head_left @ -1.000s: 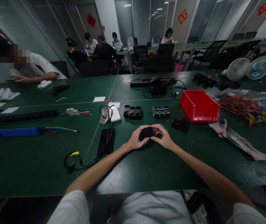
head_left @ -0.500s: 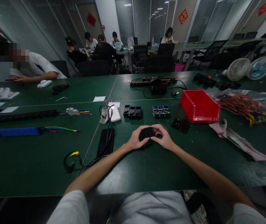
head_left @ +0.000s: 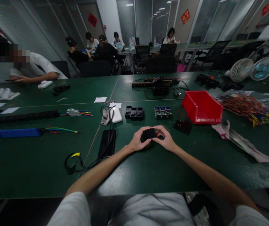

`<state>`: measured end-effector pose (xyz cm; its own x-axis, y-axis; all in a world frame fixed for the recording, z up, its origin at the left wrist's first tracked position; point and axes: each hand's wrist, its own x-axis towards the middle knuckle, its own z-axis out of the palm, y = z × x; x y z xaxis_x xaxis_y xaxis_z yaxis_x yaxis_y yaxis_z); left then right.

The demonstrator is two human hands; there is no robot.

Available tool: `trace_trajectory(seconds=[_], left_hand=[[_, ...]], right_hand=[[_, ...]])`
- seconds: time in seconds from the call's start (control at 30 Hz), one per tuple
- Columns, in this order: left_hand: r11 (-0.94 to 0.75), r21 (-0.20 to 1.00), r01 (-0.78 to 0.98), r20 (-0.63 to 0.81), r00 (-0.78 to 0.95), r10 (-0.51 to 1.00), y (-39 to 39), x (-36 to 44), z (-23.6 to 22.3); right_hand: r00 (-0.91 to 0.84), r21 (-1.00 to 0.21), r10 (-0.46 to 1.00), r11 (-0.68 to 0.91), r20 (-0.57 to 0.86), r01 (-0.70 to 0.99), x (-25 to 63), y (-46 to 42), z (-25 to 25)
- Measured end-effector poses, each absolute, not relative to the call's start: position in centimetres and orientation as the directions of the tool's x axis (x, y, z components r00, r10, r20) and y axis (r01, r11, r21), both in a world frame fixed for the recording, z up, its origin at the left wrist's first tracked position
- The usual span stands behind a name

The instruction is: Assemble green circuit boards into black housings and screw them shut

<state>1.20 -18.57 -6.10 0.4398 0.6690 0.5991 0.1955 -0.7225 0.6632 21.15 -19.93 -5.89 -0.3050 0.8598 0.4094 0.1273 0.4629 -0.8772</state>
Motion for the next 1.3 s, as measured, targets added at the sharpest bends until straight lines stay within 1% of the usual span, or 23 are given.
trace_trajectory(seconds=[0.23, 0.5, 0.67, 0.87, 1.0, 1.2, 1.3], left_hand=[[-0.742, 0.647, 0.176, 0.637, 0.41, 0.653, -18.5, 1.3, -6.3], [-0.752, 0.63, 0.194, 0.664, 0.369, 0.651, -18.4, 0.9, -6.6], [-0.753, 0.642, 0.147, 0.681, 0.342, 0.647, -18.3, 0.7, -7.3], [-0.736, 0.669, 0.099, 0.651, 0.399, 0.645, -18.3, 0.8, -7.9], [-0.703, 0.704, 0.095, 0.621, 0.396, 0.676, -18.3, 0.8, -7.9], [-0.67, 0.724, 0.165, 0.595, 0.343, 0.727, -18.1, 0.6, -7.9], [-0.653, 0.739, 0.168, 0.578, 0.341, 0.741, -17.9, 0.6, -8.0]], right_hand=[[-0.335, -0.875, 0.848, 0.47, 0.411, 0.117, 21.3, -19.9, -6.0], [-0.369, -0.86, 0.825, 0.497, 0.428, 0.115, 21.4, -19.8, -6.2], [-0.374, -0.832, 0.809, 0.534, 0.453, 0.149, 21.2, -19.7, -6.3], [-0.398, -0.838, 0.82, 0.512, 0.411, 0.19, 21.1, -19.7, -6.8], [-0.376, -0.842, 0.828, 0.506, 0.415, 0.185, 21.0, -19.8, -6.7], [-0.308, -0.818, 0.847, 0.514, 0.434, 0.26, 21.2, -20.0, -6.3], [-0.286, -0.8, 0.844, 0.527, 0.454, 0.285, 21.4, -20.1, -6.0]])
